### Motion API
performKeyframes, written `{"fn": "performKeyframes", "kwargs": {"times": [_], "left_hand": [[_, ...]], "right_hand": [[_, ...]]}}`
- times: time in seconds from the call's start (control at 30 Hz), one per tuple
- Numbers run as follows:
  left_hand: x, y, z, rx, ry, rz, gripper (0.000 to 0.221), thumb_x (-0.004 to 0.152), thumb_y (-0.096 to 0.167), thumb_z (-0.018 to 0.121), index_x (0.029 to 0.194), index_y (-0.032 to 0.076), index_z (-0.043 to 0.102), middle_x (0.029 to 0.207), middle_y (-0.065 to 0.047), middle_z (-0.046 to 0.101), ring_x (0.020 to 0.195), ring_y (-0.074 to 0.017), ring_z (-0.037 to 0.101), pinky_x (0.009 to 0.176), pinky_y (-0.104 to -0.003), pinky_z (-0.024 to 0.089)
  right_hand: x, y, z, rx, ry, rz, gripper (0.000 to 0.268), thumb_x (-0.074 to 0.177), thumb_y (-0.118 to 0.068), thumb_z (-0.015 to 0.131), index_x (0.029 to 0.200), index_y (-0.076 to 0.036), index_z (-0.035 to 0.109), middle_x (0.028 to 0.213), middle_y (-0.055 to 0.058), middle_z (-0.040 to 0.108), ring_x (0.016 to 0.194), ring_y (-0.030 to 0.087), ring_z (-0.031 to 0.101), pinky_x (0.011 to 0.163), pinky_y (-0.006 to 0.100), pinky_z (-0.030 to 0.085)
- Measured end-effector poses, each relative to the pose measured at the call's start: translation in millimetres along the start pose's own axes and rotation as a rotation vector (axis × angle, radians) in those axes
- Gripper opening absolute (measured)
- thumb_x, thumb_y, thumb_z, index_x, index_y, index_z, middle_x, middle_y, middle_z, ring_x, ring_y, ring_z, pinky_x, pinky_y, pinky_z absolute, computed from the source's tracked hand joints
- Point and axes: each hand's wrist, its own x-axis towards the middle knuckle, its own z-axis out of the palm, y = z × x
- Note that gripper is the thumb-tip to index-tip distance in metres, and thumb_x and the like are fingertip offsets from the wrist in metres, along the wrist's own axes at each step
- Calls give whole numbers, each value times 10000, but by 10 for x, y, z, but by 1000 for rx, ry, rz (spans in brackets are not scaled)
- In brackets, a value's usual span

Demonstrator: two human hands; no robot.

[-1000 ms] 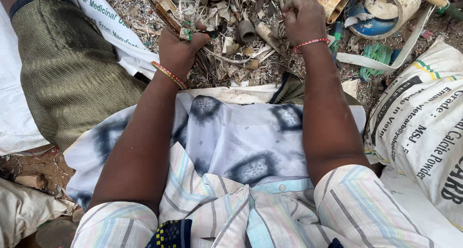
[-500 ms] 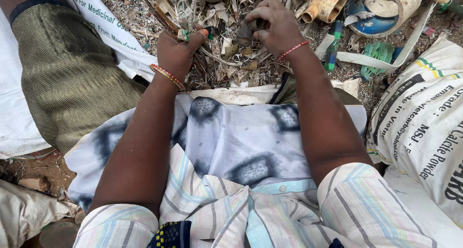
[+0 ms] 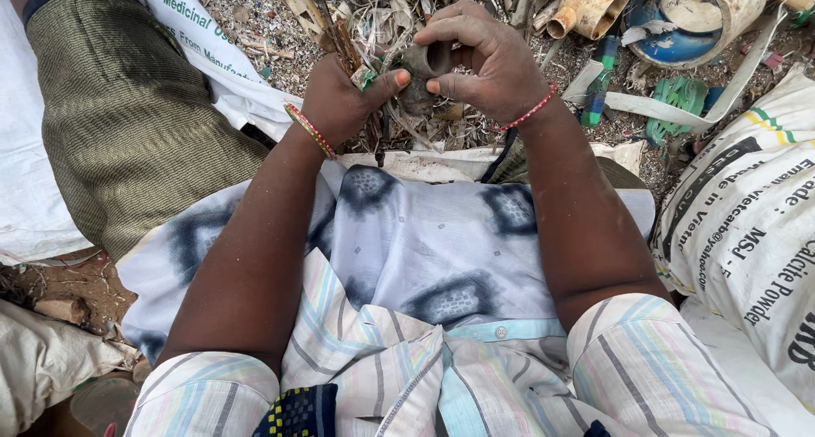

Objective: The person sorts through a pile of scrap material, picking out pieces of plastic pipe, PVC fittings, and other debris and placing them into a white sack.

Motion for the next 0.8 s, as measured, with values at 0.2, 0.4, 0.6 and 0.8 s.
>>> {"fn": "performKeyframes", "kwargs": {"times": [0.2,0.4,0.6,0.8], "left_hand": [[-5,-24,-18,-5,74,-66,348,974,342,792,1142,43,732,999,-68,787,909,-164,757,802,-333,600],[-6,14,-39,163,174,17,247,1017,311,779,1083,74,764,916,-74,781,817,-202,772,729,-357,589],[-35,119,24,564,304,353,170,1032,220,745,1007,60,693,903,-126,679,821,-356,670,682,-430,531],[12,-102,-48,421,381,61,260,1038,292,792,947,55,739,795,-101,680,724,-245,670,664,-381,509]], "right_hand": [[33,16,-16,-132,-18,104,582,937,-272,863,1429,-85,616,1299,23,632,1166,103,642,1054,271,564],[62,138,257,123,70,125,542,1028,-343,793,1386,-52,509,1203,10,629,1073,81,624,969,263,576],[72,137,348,-196,186,149,452,1044,-324,776,1292,-45,520,1136,23,645,1043,85,655,928,248,582],[36,299,-148,72,396,207,293,1037,-208,762,1205,-51,581,1087,53,616,985,138,654,906,302,621]]}}
